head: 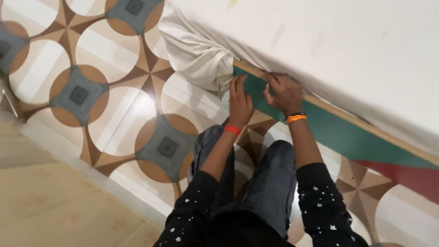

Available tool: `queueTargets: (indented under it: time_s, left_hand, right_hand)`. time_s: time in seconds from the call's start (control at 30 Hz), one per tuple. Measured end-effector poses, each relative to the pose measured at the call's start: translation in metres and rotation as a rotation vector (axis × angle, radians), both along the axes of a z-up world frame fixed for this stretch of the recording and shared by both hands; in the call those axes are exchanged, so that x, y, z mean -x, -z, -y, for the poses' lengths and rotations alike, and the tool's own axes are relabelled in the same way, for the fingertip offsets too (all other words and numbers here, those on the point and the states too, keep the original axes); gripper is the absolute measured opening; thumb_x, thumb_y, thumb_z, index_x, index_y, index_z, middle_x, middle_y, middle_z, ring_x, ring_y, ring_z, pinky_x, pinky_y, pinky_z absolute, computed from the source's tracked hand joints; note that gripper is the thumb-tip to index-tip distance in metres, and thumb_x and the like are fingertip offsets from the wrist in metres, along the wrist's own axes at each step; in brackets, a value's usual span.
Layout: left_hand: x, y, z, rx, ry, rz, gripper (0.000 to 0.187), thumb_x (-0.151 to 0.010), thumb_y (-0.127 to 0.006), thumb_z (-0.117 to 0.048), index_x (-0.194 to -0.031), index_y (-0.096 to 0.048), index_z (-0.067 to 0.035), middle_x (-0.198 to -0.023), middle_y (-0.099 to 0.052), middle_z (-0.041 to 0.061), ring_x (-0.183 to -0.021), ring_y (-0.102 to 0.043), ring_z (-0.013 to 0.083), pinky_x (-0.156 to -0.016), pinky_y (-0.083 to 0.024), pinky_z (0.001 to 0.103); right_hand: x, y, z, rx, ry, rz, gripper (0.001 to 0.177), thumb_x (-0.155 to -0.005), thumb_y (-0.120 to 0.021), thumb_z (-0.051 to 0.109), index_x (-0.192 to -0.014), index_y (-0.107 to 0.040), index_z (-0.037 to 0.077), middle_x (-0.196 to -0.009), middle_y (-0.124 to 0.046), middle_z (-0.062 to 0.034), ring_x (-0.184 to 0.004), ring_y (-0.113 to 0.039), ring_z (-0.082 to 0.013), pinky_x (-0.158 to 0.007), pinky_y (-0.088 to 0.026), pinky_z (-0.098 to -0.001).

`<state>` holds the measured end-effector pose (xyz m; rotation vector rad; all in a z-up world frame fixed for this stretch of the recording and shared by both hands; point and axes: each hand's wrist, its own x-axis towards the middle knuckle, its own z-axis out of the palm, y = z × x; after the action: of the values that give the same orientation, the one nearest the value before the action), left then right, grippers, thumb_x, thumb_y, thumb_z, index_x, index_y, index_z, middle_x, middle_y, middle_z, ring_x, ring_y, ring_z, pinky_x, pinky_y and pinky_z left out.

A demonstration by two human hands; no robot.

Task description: The person sits on the floor and tucks a white bedsheet under the mattress by hand. They work along the side of the bed, pulling and folding the sheet to secure it under the mattress edge.

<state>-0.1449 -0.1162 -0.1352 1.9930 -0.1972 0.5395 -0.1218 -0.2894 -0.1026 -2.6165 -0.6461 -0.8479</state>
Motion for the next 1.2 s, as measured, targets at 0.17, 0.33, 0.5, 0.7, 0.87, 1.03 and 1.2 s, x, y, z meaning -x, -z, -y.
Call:
queueTargets:
  time_s: [0.17, 0.33, 0.5, 0.7, 0.87, 1.03, 1.2]
  left_hand:
    - [-0.040, -0.003, -0.035, 0.020, -0.031, 0.102, 0.059, -0.083, -0.053, 0.009, -0.142, -0.045, 0.002, -0.141, -0.044, 0.022, -0.134, -0.048, 0.0432, -0.113, -0.040, 0.050]
    - [-0.058, -0.013, -0.085, -0.146, -0.018, 0.146, 0.065, -0.084, -0.053, 0.009, -0.148, -0.047, 0.000, -0.147, -0.047, 0.018, -0.139, -0.047, 0.0391, -0.116, -0.040, 0.047]
    - [-0.088, -0.025, -0.126, -0.391, 0.146, 0.255, 0.064, -0.087, -0.056, 0.004, -0.150, -0.048, -0.004, -0.148, -0.052, 0.012, -0.139, -0.048, 0.0299, -0.120, -0.037, 0.047]
    - [-0.118, -0.041, -0.141, -0.662, 0.193, 0.408, 0.053, -0.089, -0.056, -0.003, -0.142, -0.055, -0.002, -0.147, -0.052, 0.012, -0.143, -0.048, 0.0297, -0.118, -0.036, 0.047]
    - [-0.132, -0.041, -0.156, -0.847, 0.324, 0.491, 0.041, -0.091, -0.059, -0.010, -0.131, -0.061, -0.001, -0.136, -0.057, 0.012, -0.130, -0.052, 0.0287, -0.115, -0.038, 0.049]
    - [-0.133, -0.060, -0.161, -0.787, 0.348, 0.600, 0.037, -0.089, -0.060, -0.011, -0.125, -0.062, -0.002, -0.123, -0.060, 0.012, -0.118, -0.057, 0.0267, -0.105, -0.041, 0.045]
    - [-0.154, -0.059, -0.156, -0.673, 0.415, 0.476, 0.025, -0.090, -0.061, -0.008, -0.114, -0.063, -0.005, -0.106, -0.059, 0.010, -0.107, -0.059, 0.0272, -0.101, -0.045, 0.043]
  right_hand:
    - [0.001, -0.014, -0.007, 0.106, 0.041, 0.024, 0.029, -0.086, -0.072, 0.018, -0.115, -0.074, 0.015, -0.116, -0.072, -0.0001, -0.089, -0.071, -0.0202, -0.073, -0.059, -0.0351]
    - [0.005, -0.019, -0.021, 0.088, 0.071, -0.044, 0.031, -0.081, -0.073, 0.013, -0.112, -0.072, 0.009, -0.117, -0.069, -0.0063, -0.097, -0.068, -0.0266, -0.084, -0.057, -0.0424]
    - [0.008, -0.017, -0.081, 0.016, 0.045, 0.001, 0.044, -0.081, -0.066, 0.003, -0.125, -0.065, 0.003, -0.126, -0.063, -0.0141, -0.119, -0.063, -0.0333, -0.104, -0.053, -0.0476]
    - [-0.026, -0.037, -0.153, -0.090, 0.201, 0.005, 0.054, -0.084, -0.062, 0.000, -0.137, -0.055, -0.004, -0.130, -0.060, -0.0232, -0.121, -0.058, -0.0398, -0.105, -0.048, -0.0486]
    - [-0.033, -0.030, -0.185, -0.175, 0.339, -0.056, 0.061, -0.086, -0.061, 0.000, -0.145, -0.050, -0.010, -0.125, -0.057, -0.0225, -0.120, -0.056, -0.0382, -0.114, -0.041, -0.0535]
    - [-0.031, -0.023, -0.191, -0.201, 0.379, -0.173, 0.052, -0.085, -0.060, 0.002, -0.136, -0.054, -0.006, -0.134, -0.058, -0.0237, -0.123, -0.056, -0.0394, -0.107, -0.042, -0.0507]
    - [-0.035, -0.010, -0.194, -0.246, 0.374, -0.129, 0.055, -0.081, -0.061, 0.005, -0.134, -0.056, -0.006, -0.135, -0.057, -0.0250, -0.119, -0.058, -0.0398, -0.103, -0.048, -0.0480]
